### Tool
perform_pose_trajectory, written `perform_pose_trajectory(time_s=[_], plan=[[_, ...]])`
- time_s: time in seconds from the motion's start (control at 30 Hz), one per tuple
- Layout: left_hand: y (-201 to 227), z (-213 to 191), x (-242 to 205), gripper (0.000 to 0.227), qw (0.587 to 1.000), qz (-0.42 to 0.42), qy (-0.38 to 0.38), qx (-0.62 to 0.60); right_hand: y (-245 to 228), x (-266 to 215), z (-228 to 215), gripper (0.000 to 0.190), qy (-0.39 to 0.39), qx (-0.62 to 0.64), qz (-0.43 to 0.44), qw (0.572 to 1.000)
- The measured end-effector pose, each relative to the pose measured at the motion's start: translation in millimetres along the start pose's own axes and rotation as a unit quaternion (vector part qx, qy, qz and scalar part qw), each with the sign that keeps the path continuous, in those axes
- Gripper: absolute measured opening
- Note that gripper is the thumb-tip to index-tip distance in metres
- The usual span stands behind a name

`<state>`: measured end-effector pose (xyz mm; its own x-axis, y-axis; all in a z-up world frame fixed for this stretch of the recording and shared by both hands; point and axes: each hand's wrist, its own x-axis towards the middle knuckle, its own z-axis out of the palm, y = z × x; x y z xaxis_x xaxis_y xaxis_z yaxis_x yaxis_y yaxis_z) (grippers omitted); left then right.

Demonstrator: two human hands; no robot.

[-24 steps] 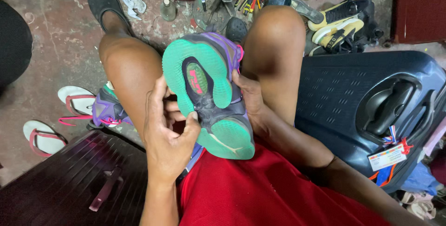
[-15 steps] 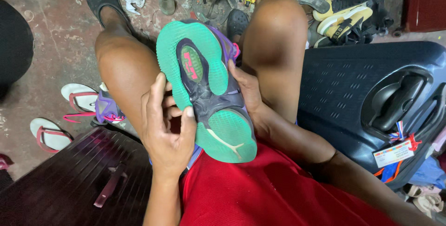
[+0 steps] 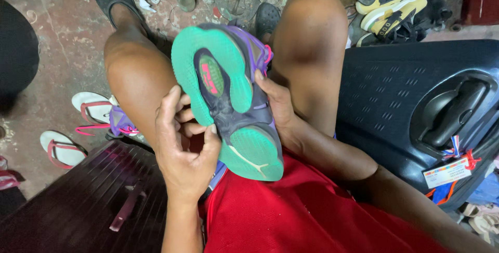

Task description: The person sits on the floor and repairs a purple and green sneaker. They inspect the sole, then use a small squeeze bottle to apply glue along the seam where the sole meets the upper. They press the sole down to secure the bond.

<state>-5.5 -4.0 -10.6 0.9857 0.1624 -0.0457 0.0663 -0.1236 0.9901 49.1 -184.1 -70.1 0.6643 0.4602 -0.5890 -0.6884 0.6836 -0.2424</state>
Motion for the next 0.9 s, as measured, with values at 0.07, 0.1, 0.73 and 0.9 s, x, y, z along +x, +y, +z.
perform_pose_trajectory(time_s=[0.07, 0.1, 0.73, 0.9], plan=[[2.5, -2.1, 1.8, 0.080, 0.998, 0.007, -0.022, -0.055, -3.3, -2.7, 2.4, 0.074, -0.021, -0.023, -0.015, 0.999], [3.8, -3.3, 0.8, 0.082, 0.996, 0.007, -0.032, -0.081, -3.9, -4.7, 3.2, 0.077, -0.029, -0.033, -0.019, 0.999], [15.4, -0.1, 24.5, 0.056, 0.995, -0.094, -0.018, -0.011, -2.6, 7.7, -14.9, 0.078, -0.081, 0.026, 0.041, 0.996], [18.3, 1.7, 24.2, 0.053, 0.994, -0.099, -0.007, 0.051, 0.9, 5.1, -20.6, 0.081, -0.054, -0.012, -0.011, 0.998]])
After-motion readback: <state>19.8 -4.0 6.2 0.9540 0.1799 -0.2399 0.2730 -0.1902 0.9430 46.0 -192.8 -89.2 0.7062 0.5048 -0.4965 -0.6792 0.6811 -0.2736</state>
